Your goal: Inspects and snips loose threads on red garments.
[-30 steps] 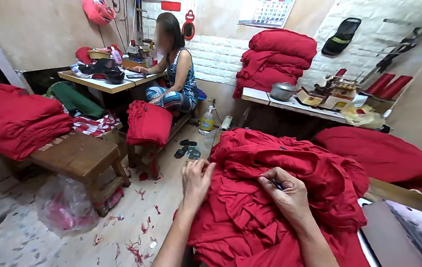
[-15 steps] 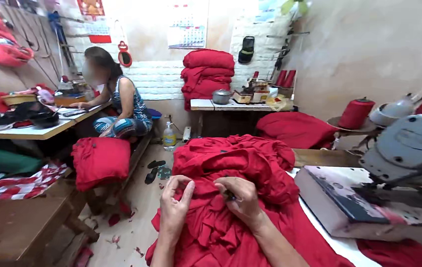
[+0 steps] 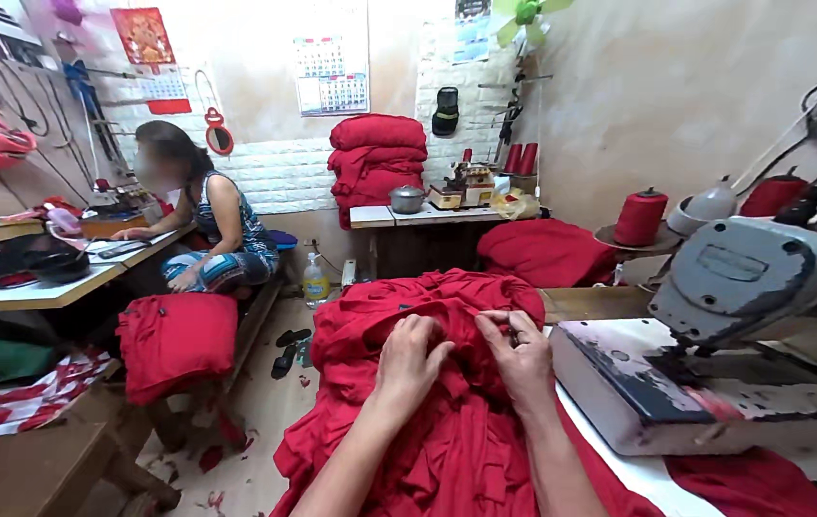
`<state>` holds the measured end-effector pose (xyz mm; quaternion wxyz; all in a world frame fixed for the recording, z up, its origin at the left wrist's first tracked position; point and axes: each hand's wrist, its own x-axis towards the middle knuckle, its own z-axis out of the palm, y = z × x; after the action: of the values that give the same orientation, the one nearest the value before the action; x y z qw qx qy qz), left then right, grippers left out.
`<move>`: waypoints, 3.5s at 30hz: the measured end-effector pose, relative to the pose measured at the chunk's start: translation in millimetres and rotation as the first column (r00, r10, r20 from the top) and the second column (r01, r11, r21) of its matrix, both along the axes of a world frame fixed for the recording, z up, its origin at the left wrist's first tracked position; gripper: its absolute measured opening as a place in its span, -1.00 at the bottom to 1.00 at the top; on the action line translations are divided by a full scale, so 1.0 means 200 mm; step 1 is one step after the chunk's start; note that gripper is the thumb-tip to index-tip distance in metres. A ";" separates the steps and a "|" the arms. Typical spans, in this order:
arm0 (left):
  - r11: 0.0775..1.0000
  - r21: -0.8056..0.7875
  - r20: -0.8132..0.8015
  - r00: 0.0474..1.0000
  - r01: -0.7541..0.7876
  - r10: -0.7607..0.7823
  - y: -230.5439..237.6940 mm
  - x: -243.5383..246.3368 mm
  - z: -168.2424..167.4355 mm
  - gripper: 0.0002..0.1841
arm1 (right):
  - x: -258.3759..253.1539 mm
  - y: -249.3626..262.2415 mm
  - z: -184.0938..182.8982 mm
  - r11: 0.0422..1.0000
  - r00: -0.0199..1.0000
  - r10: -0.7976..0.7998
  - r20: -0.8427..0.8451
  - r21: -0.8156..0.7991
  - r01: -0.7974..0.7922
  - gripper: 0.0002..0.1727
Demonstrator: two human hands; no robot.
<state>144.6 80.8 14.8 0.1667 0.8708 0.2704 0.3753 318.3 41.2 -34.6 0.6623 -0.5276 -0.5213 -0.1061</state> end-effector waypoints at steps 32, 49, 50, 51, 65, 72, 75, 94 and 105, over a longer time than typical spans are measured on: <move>0.936 -0.172 0.459 0.866 0.307 -0.200 -0.22 -0.11 -0.18 -0.79 | -0.23 -0.20 0.10 0.980 0.998 0.033 -0.052 -0.196 -0.043 -0.83; 0.818 -0.203 0.652 0.698 0.538 -0.296 -0.27 -0.13 -0.33 -0.83 | -0.30 -0.24 -0.05 0.933 0.926 0.279 -0.256 -0.154 -0.324 -0.45; 0.821 -0.193 0.644 0.701 0.537 -0.307 -0.27 -0.13 -0.33 -0.83 | -0.31 -0.26 -0.06 0.946 0.940 0.247 -0.236 -0.152 -0.287 -0.49; 0.823 -0.187 0.636 0.704 0.536 -0.314 -0.27 -0.13 -0.34 -0.82 | -0.31 -0.26 -0.07 0.956 0.948 0.227 -0.224 -0.136 -0.261 -0.54; 0.800 -0.184 0.612 0.703 0.571 -0.361 -0.28 -0.15 -0.39 -0.83 | -0.22 -0.26 -0.11 0.953 0.940 0.239 -0.245 -0.126 -0.275 -0.68; 0.795 -0.184 0.622 0.695 0.578 -0.362 -0.28 -0.16 -0.42 -0.84 | -0.27 -0.39 -0.13 0.981 0.995 -0.081 0.064 -0.173 0.091 -0.44; 0.798 -0.185 0.617 0.700 0.573 -0.359 -0.29 -0.16 -0.41 -0.83 | -0.27 -0.39 -0.09 0.967 0.999 -0.025 -0.029 -0.255 0.017 -0.45; 0.727 -0.274 0.821 0.546 0.629 -0.163 -0.22 -0.11 -0.36 -0.83 | -0.27 -0.23 -0.05 0.897 0.615 0.389 -0.686 0.129 -0.423 -0.82; 0.942 -0.326 0.377 0.924 0.075 0.056 -0.29 -0.03 -0.26 -0.70 | -0.25 -0.22 -0.03 0.822 0.624 0.491 -0.607 0.087 -0.562 -0.80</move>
<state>139.4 22.3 -38.0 0.3630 0.7415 0.2882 0.4852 267.6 -3.2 -41.2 0.7642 -0.3926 -0.4175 0.2960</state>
